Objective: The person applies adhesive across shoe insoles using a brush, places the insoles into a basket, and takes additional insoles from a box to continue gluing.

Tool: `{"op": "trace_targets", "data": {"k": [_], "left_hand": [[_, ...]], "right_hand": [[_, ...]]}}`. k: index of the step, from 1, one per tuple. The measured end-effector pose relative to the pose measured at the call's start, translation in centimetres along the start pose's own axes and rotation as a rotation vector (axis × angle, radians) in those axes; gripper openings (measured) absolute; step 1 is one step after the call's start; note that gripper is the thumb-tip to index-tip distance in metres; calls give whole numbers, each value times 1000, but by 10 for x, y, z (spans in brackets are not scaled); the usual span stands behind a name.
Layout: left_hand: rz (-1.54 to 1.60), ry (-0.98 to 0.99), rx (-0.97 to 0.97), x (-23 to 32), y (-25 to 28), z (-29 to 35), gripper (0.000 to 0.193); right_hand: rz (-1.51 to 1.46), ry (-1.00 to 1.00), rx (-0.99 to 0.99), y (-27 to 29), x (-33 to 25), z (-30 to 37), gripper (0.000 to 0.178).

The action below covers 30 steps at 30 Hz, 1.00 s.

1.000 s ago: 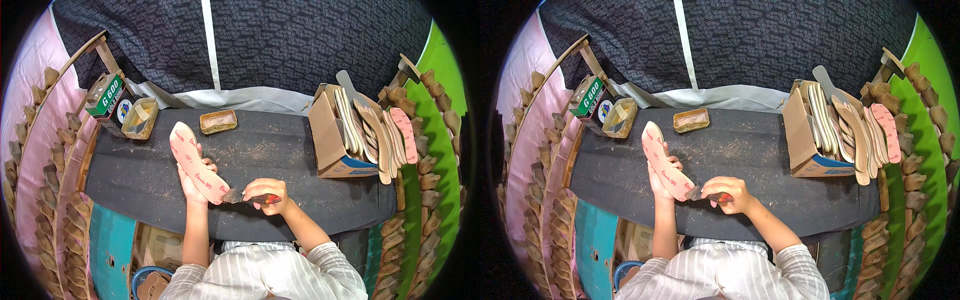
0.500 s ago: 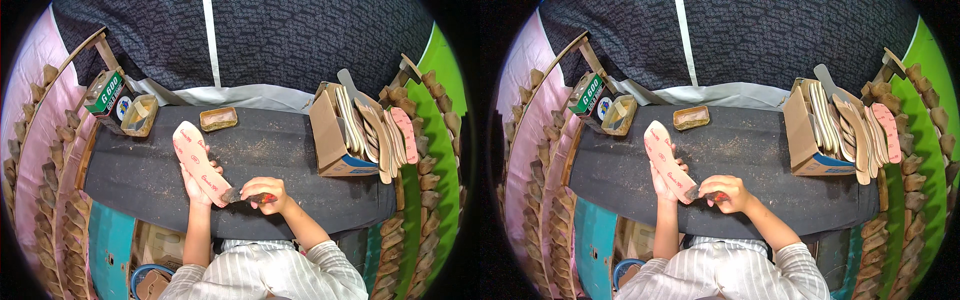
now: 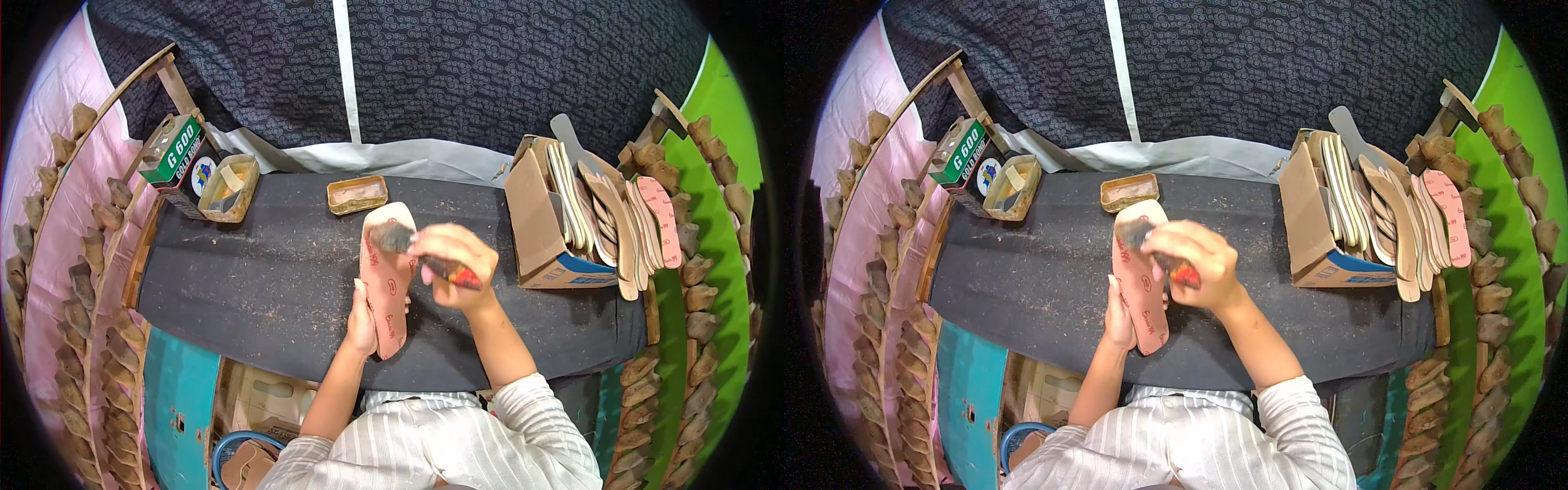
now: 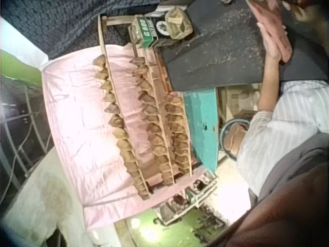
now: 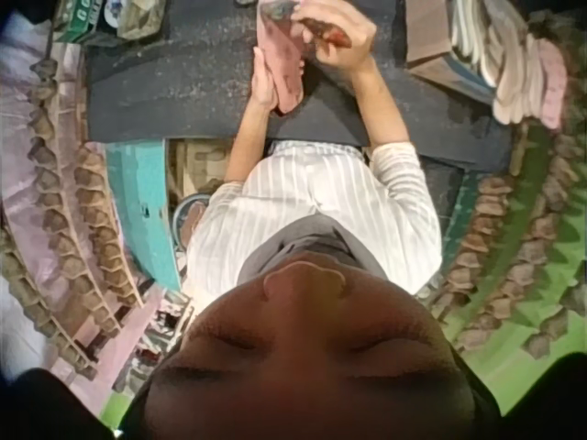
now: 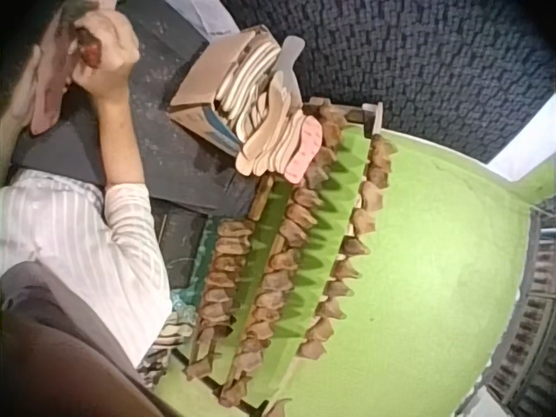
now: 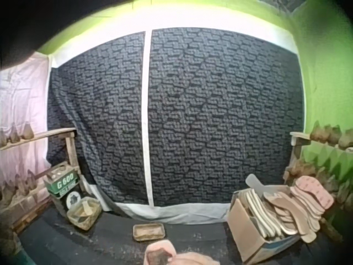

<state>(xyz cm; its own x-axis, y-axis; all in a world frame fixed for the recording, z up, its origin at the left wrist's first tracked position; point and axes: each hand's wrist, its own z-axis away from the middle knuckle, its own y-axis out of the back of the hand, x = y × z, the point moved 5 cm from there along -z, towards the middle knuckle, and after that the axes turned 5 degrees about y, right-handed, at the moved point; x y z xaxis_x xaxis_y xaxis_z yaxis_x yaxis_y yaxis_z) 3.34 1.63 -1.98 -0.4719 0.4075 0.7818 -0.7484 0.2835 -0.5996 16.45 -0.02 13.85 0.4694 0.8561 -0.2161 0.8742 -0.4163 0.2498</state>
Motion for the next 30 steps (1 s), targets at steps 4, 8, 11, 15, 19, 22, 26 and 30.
{"op": "trace_targets", "data": {"k": [4, 8, 11, 15, 19, 22, 26, 30], "left_hand": [[17, -20, -41, 0, 4, -1, 71], [40, -92, -5, 9, -6, 0, 72], [76, -118, -2, 13, -8, 2, 73], [111, -35, -90, 4, -2, 2, 74], [114, -26, -63, 4, 1, 0, 74], [79, -59, 24, 8, -5, 5, 74], [82, -23, -32, 3, 2, 2, 75], [127, -78, -85, 11, 4, 1, 76]], "right_hand": [[120, -80, 121, 4, -2, -7, 12], [-16, 28, -41, -11, -23, 8, 12], [13, -17, 40, -10, -11, 11, 11], [137, -112, 156, 1, 8, 8, 24], [118, -69, 145, 4, -3, 7, 31], [54, -38, 79, -11, -12, 13, 37], [197, -113, 146, -7, 5, 13, 29], [114, -220, 244, 5, 17, 20, 36]]}}
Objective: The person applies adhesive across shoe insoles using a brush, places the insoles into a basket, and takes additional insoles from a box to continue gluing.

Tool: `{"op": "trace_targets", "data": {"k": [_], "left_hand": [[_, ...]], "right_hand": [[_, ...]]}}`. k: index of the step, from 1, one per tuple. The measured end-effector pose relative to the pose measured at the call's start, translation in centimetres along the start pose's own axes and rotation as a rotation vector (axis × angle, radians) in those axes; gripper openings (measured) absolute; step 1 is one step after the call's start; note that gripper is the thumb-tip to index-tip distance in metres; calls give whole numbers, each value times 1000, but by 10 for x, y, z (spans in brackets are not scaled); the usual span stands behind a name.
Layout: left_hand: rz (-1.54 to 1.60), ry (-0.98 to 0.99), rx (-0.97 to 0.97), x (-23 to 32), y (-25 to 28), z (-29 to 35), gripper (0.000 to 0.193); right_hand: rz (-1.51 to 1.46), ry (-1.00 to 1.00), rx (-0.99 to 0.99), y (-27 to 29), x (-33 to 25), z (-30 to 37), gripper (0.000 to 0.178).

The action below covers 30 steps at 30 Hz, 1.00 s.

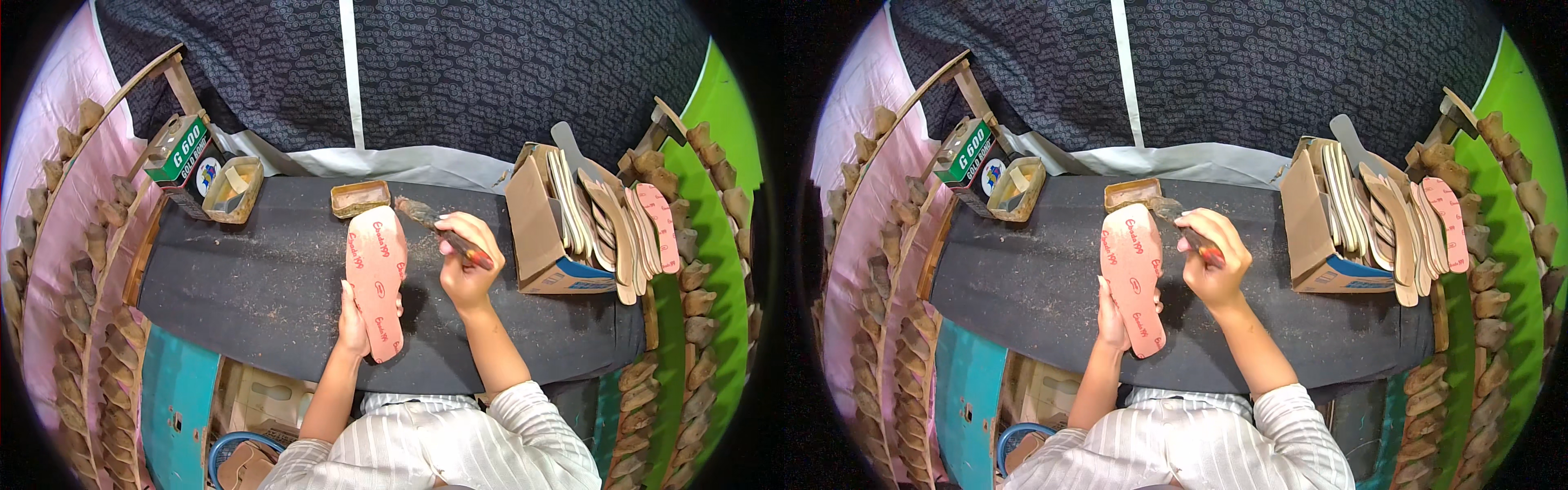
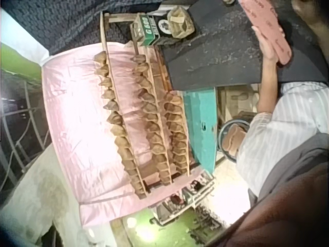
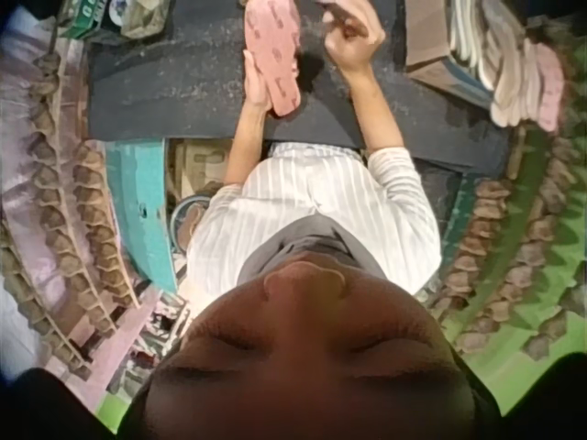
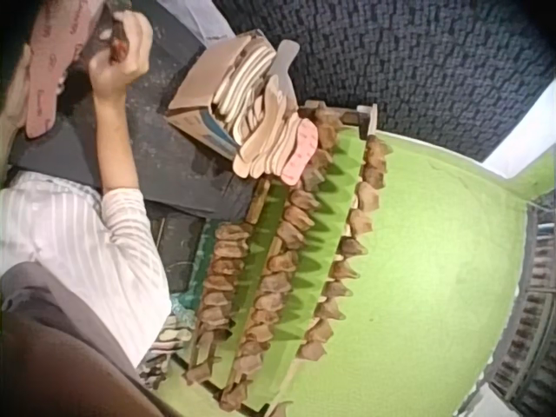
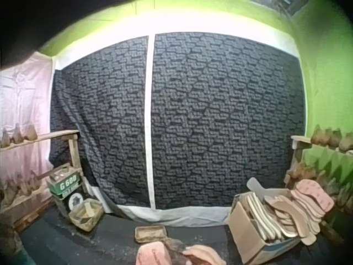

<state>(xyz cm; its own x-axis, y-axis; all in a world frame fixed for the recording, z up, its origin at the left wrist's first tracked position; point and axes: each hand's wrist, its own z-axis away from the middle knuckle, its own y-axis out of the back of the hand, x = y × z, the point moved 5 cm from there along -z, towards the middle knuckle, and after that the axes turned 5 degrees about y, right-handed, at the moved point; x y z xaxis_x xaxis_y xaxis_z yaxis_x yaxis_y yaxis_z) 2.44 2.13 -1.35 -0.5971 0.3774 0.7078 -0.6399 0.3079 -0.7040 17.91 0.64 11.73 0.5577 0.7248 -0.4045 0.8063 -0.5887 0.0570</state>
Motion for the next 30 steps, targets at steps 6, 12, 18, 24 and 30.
{"op": "trace_targets", "data": {"k": [6, 12, 18, 24, 30], "left_hand": [[5, -6, 22, 6, -3, 3, 75], [113, -21, 6, 18, -1, 2, 74], [63, 9, -63, 16, -3, 1, 76], [107, -47, 26, 27, 21, -1, 75], [125, -92, 21, 35, 34, 4, 77]], "right_hand": [[3, 123, -139, -11, -25, -1, 9], [-122, 64, -193, -10, -17, -2, 28], [-51, 125, -134, -15, -15, -7, 34], [-198, 57, -364, -23, -24, 11, 15], [-292, -89, -230, -29, 11, 12, 36]]}}
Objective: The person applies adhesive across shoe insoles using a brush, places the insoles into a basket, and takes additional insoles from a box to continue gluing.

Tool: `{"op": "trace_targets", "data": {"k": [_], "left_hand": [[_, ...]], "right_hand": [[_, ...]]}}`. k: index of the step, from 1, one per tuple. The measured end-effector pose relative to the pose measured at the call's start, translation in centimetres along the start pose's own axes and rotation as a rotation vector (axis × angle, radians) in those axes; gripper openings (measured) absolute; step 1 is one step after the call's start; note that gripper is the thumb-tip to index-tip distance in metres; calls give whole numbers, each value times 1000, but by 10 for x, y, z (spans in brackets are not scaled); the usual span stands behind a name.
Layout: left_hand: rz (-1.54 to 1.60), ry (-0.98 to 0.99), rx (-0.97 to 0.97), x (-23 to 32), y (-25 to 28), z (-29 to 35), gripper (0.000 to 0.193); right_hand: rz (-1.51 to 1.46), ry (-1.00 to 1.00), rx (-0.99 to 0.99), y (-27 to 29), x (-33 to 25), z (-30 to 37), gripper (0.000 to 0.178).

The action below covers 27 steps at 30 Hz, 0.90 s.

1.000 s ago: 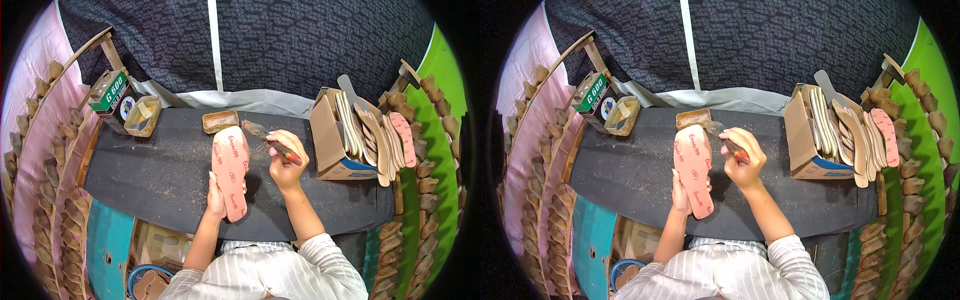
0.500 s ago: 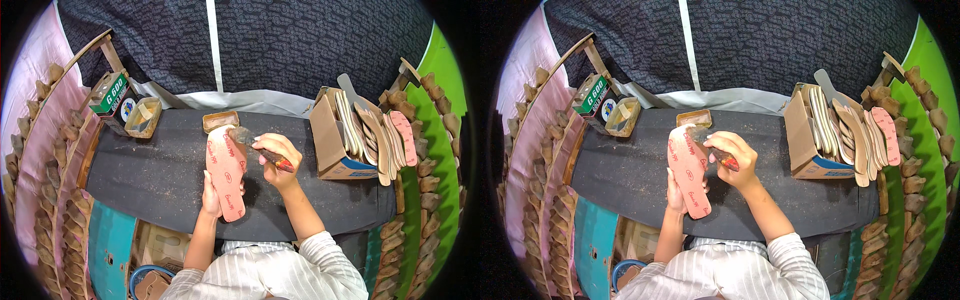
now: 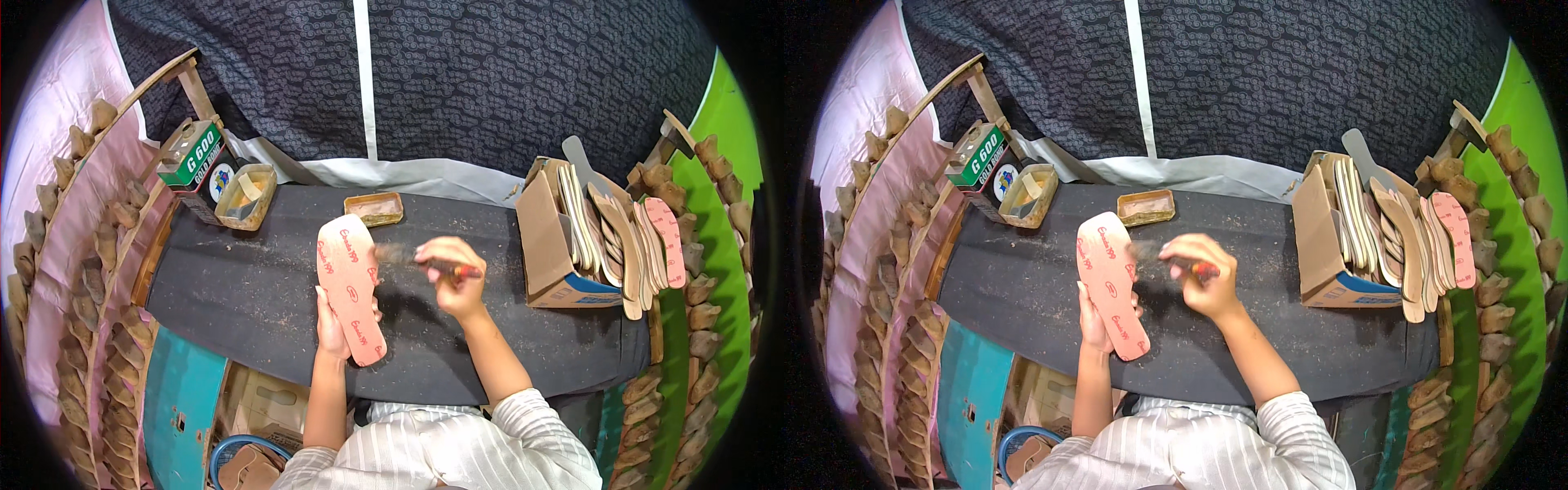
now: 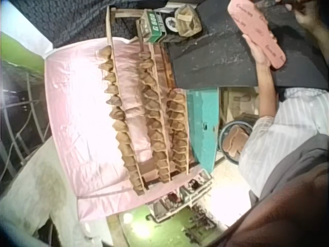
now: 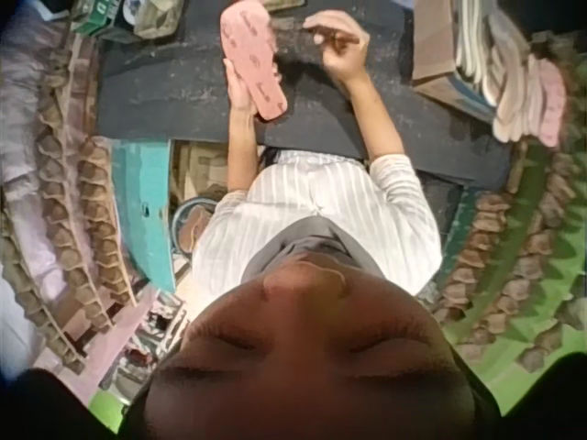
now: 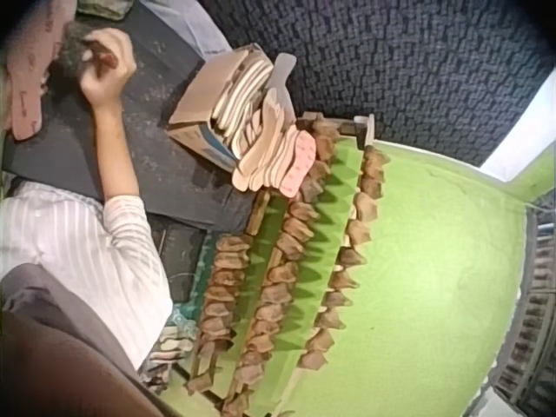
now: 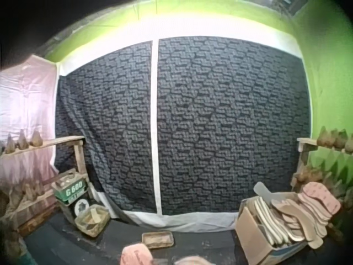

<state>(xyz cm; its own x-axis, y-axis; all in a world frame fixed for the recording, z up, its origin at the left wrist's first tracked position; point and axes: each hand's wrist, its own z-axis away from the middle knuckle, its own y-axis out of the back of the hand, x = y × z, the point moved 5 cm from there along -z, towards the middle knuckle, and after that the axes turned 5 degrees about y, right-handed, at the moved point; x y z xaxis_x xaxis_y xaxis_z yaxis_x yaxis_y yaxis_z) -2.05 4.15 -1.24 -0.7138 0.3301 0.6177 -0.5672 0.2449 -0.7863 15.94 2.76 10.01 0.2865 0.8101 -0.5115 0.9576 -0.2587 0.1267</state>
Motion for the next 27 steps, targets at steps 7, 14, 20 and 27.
{"op": "trace_targets", "data": {"k": [7, 14, 20, 27], "left_hand": [[94, -16, 29, 4, 7, 15, 81], [111, -119, 71, 22, 14, 33, 81], [138, -155, 136, 28, 22, 47, 77], [102, -134, 65, 26, 7, 42, 80]], "right_hand": [[182, -96, -62, -40, 97, -20, 24], [260, -106, -316, -76, 177, -12, 23], [211, -101, -306, -76, 183, -7, 23], [294, -64, -351, -61, 172, -5, 32]]}}
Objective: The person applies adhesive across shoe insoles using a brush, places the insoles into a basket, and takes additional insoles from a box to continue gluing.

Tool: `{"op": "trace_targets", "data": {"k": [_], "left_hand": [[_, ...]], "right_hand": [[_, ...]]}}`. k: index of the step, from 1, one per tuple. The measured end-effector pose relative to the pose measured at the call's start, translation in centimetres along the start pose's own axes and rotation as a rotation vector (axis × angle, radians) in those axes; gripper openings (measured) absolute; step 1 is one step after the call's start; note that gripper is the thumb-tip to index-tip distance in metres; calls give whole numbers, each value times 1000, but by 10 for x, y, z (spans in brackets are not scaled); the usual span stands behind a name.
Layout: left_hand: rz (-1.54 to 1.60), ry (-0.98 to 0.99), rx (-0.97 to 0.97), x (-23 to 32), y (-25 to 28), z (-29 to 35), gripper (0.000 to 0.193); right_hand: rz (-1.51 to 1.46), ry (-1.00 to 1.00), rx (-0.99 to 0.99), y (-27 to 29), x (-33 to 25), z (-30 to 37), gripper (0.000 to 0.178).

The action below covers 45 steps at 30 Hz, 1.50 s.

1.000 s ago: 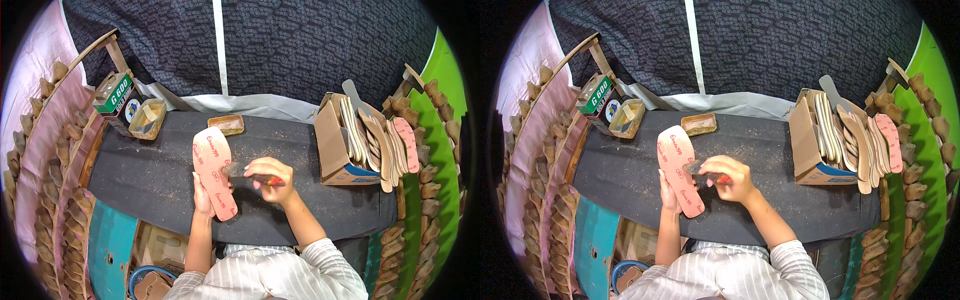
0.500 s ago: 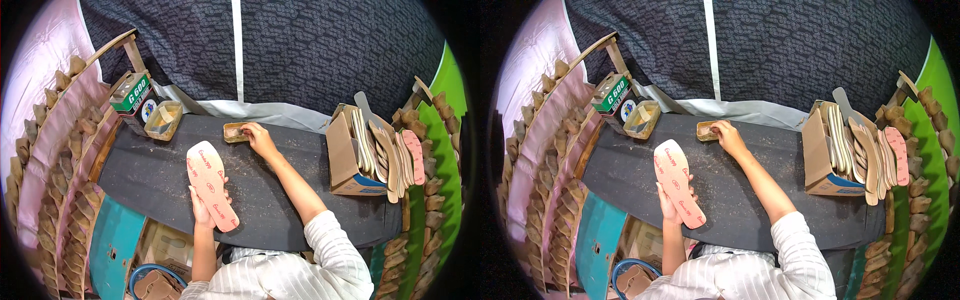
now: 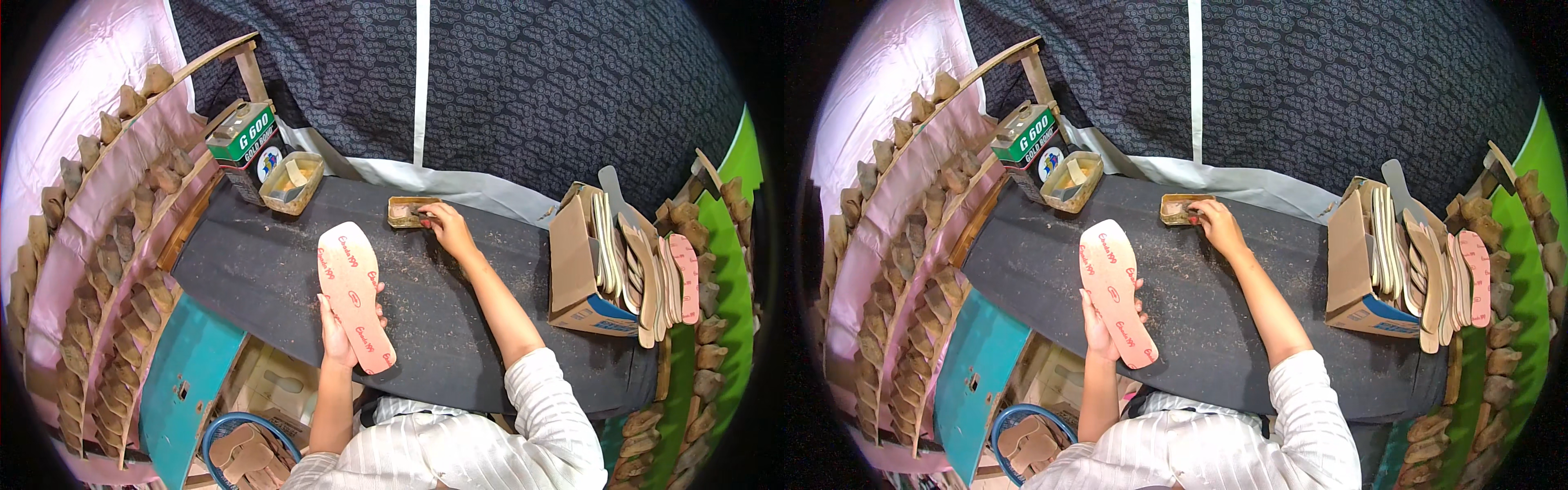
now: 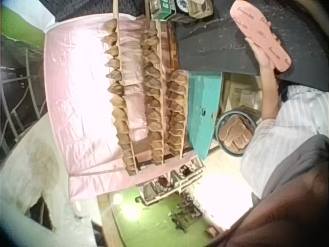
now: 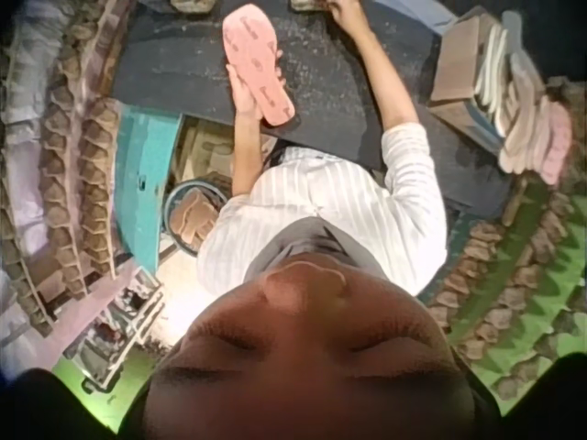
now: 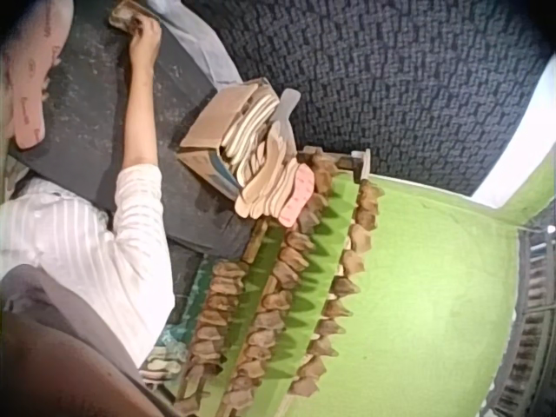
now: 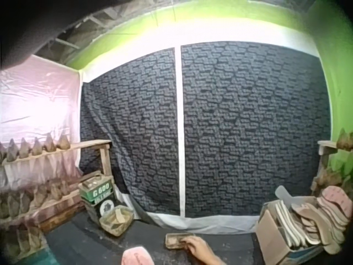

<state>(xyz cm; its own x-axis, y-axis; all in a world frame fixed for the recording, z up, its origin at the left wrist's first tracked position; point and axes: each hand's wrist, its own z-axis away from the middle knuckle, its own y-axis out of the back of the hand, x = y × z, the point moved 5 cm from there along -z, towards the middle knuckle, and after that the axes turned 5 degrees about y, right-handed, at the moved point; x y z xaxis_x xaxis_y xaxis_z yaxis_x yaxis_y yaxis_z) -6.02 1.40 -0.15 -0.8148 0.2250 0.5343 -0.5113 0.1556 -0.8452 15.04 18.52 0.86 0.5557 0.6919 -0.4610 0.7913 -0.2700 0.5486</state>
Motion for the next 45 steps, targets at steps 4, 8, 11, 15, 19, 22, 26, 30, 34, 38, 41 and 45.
{"op": "trace_targets", "data": {"k": [4, 8, 11, 15, 19, 22, 26, 30, 34, 38, 41, 45], "left_hand": [[-2, 19, -45, -6, -8, -2, 80], [-79, 11, -5, -10, -8, -4, 81], [-107, -55, 74, -10, -8, -3, 79], [-118, -135, 172, -11, -8, -7, 72], [-40, -221, 287, -8, -7, -4, 61], [-29, -257, 228, -3, -4, 0, 56], [-74, -285, 174, 13, -6, 10, 45], [-132, -284, 191, 27, 11, 33, 41], [-156, -280, 277, 41, 32, 72, 36], [-242, -349, 404, 68, 49, 132, 34], [-309, -414, 513, 85, 68, 178, 34], [-393, -454, 631, 99, 89, 239, 36]], "right_hand": [[115, 50, 55, 25, -20, 3, 35], [-51, -122, 315, 59, -66, 17, 29], [-140, -193, 374, 62, -122, 45, 13], [-511, -418, 45, 26, -166, 79, 34], [-735, -607, -161, 4, -172, 98, 43], [-792, -626, -227, -7, -169, 104, 44], [-785, -656, -206, -8, -170, 104, 40], [-788, -689, -239, -23, -185, 111, 37], [-848, -661, -221, -49, -212, 115, 35], [-763, -670, -322, -78, -256, 123, 31], [-776, -621, -399, -106, -293, 136, 31], [-774, -601, -498, -133, -341, 156, 32]]}}
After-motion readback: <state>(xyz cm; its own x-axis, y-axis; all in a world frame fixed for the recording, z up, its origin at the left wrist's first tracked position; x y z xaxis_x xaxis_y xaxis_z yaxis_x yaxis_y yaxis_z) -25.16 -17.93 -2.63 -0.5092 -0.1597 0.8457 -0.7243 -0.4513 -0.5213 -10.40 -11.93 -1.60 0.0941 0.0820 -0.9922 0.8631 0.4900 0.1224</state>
